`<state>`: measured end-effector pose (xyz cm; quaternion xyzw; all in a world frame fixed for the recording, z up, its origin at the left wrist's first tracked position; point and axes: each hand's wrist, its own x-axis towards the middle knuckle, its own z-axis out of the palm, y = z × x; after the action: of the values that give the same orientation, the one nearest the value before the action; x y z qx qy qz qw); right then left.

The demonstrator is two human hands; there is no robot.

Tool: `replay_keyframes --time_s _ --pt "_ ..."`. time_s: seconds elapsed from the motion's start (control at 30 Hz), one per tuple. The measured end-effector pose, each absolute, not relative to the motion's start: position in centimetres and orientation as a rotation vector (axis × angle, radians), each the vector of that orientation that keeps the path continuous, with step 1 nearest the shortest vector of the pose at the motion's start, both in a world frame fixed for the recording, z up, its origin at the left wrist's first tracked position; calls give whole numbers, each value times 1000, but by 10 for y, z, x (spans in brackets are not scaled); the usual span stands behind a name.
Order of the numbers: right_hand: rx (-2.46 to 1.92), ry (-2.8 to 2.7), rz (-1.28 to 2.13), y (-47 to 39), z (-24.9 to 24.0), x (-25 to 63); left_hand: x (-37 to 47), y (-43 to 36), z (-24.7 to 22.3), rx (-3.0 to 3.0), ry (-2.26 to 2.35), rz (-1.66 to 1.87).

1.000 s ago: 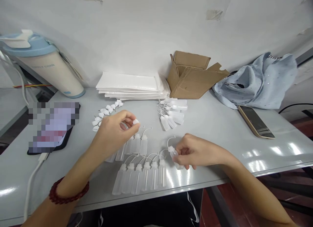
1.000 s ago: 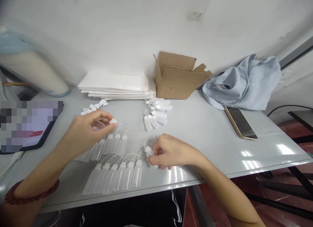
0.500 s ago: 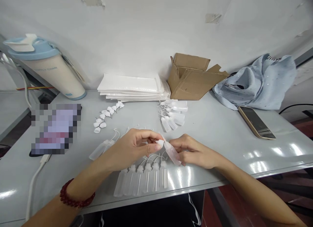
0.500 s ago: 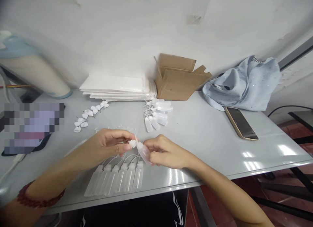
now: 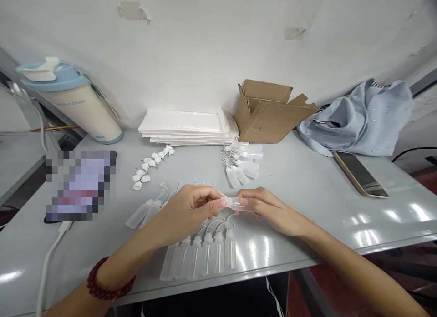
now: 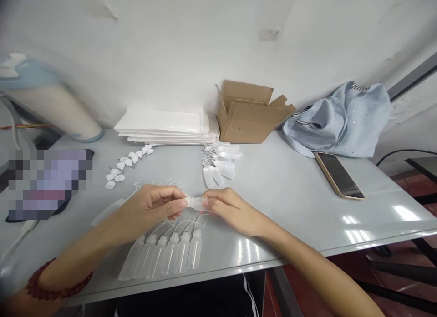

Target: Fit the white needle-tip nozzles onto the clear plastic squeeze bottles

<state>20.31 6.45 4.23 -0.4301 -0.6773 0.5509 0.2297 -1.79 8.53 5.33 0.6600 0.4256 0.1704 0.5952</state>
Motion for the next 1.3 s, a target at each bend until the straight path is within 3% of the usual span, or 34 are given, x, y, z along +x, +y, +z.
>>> replay_keyframes --time_s 0.27,0.57,0.8,1.07,1.3 --pt "-1198 -1975 1107 63 40 199 -12 84 52 1568 1058 422" --pt "-1200 -1539 1611 71 27 198 -6 76 36 2001 1027 752" --pt "-1250 -1839 1239 67 30 197 -7 79 42 1920 1065 644" --pt "-1200 -1929 1094 62 30 195 -7 81 48 1477 1096 499" --pt "-1248 -1754 1362 68 29 196 -5 76 33 1898 1075 756"
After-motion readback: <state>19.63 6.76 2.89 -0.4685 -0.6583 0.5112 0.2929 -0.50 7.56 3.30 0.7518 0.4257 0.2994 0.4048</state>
